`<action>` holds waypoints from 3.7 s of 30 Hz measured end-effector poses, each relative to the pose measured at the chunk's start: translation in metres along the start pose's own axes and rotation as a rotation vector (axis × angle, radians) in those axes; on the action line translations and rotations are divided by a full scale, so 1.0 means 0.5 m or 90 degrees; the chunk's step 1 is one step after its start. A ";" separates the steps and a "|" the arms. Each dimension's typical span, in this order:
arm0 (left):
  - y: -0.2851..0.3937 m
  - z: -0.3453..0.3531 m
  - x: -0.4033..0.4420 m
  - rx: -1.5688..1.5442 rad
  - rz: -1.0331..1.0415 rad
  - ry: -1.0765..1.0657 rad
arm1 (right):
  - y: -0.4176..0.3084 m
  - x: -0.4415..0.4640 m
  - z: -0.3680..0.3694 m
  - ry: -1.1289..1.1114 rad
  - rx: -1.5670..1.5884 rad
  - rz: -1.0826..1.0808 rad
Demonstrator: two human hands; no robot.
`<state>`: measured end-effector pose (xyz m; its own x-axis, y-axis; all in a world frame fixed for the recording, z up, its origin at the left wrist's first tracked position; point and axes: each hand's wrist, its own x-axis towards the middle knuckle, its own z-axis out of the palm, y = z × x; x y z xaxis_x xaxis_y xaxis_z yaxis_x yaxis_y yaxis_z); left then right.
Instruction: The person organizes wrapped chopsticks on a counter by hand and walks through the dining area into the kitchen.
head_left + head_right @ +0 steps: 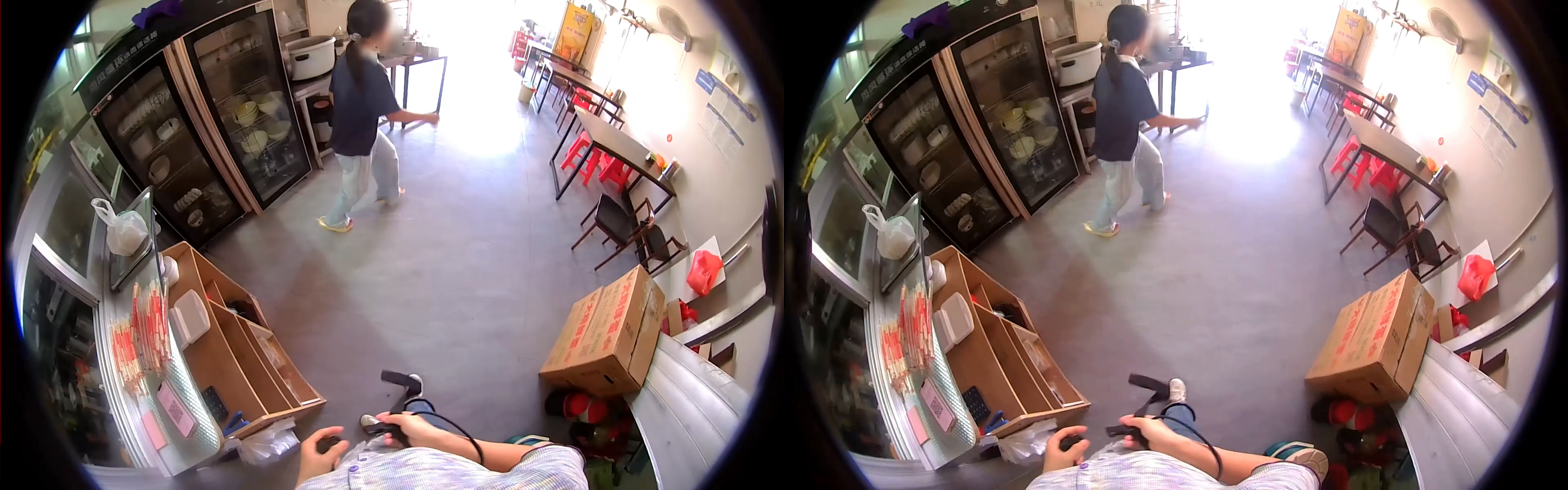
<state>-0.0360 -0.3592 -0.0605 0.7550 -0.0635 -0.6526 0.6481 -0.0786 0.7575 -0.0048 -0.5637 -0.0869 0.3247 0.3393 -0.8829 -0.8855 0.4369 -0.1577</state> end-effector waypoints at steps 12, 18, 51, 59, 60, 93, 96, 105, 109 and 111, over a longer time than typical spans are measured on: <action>0.104 0.347 0.098 0.220 0.085 -0.188 | -0.109 0.003 -0.289 -0.155 -0.046 -0.071; 0.122 0.467 0.136 0.233 0.075 -0.223 | -0.182 -0.057 -0.386 -0.192 0.077 -0.054; 0.089 0.505 0.091 0.280 0.173 -0.160 | -0.249 -0.106 -0.395 -0.234 -0.176 -0.033; 0.067 0.409 0.120 0.495 0.282 -0.357 | -0.236 -0.085 -0.802 -0.331 -0.678 0.101; 0.092 0.422 0.124 0.553 0.294 -0.389 | -0.245 -0.078 -0.846 -0.145 -0.939 0.217; -0.046 -0.064 0.047 -0.232 0.214 -0.155 | -0.134 0.064 0.188 -0.338 -0.999 -0.270; -0.033 -0.069 0.074 -0.243 0.259 -0.179 | -0.156 0.094 0.187 -0.491 -1.456 -0.402; -0.083 -0.196 0.006 -0.230 0.263 -0.121 | 0.009 0.142 0.309 -0.549 -1.460 -0.207; -0.150 -0.277 -0.060 -0.150 0.260 -0.123 | 0.076 0.166 0.351 -0.815 -1.465 -0.229; -0.164 -0.317 -0.103 -0.155 0.239 -0.203 | 0.057 0.161 0.465 -0.732 -1.520 0.134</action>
<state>-0.1124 -0.1918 -0.0860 0.8959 -0.3443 -0.2806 0.3725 0.2381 0.8970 0.0735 -0.3301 -0.0593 -0.4526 0.6075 -0.6527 0.5373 -0.3984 -0.7434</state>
